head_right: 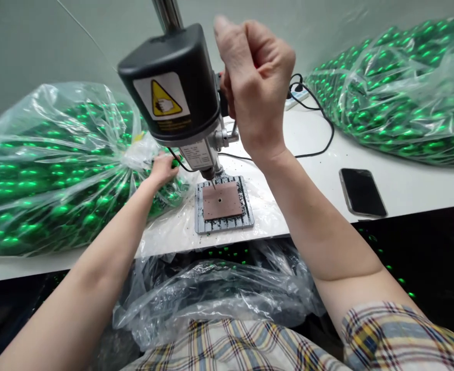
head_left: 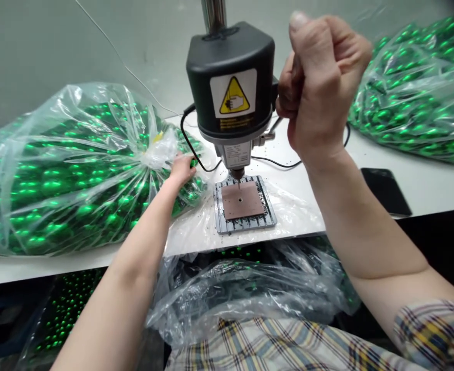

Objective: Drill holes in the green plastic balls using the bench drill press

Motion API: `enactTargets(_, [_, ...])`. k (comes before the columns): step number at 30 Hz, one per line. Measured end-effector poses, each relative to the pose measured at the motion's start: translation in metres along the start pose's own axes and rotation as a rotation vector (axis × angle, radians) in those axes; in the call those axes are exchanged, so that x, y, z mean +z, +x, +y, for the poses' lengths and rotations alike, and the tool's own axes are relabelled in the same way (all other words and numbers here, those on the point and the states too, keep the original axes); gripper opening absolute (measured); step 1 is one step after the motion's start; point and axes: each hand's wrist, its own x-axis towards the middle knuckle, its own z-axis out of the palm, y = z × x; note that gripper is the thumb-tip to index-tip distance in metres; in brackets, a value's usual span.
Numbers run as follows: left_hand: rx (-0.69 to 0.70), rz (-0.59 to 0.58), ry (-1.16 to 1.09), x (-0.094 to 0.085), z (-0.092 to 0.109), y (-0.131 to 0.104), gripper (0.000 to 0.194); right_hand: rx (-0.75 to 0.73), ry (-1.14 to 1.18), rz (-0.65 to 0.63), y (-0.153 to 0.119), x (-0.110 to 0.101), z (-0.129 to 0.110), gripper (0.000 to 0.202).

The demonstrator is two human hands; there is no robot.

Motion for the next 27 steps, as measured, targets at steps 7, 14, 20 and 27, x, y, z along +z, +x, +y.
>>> enactTargets(7, [0.119,0.437,-0.483,-0.033,0.023,-0.102,0.039,-0.011,-0.018,-0.023,0.000,-0.001,0.001,0.045])
enactTargets(14, [-0.443,-0.110,-1.901,-0.025,0.072,-0.164,0.040,0.009,0.022,-0.052,-0.001,-0.005,0.002,0.056])
enactTargets(20, [-0.560,-0.148,-2.076,-0.011,0.087,-0.163,0.037,0.072,0.022,-0.064,0.000,-0.006,-0.002,0.058])
enactTargets(27, [-0.444,-0.199,-1.902,-0.001,0.085,-0.161,0.063,0.132,0.032,-0.059,-0.001,-0.005,-0.008,0.062])
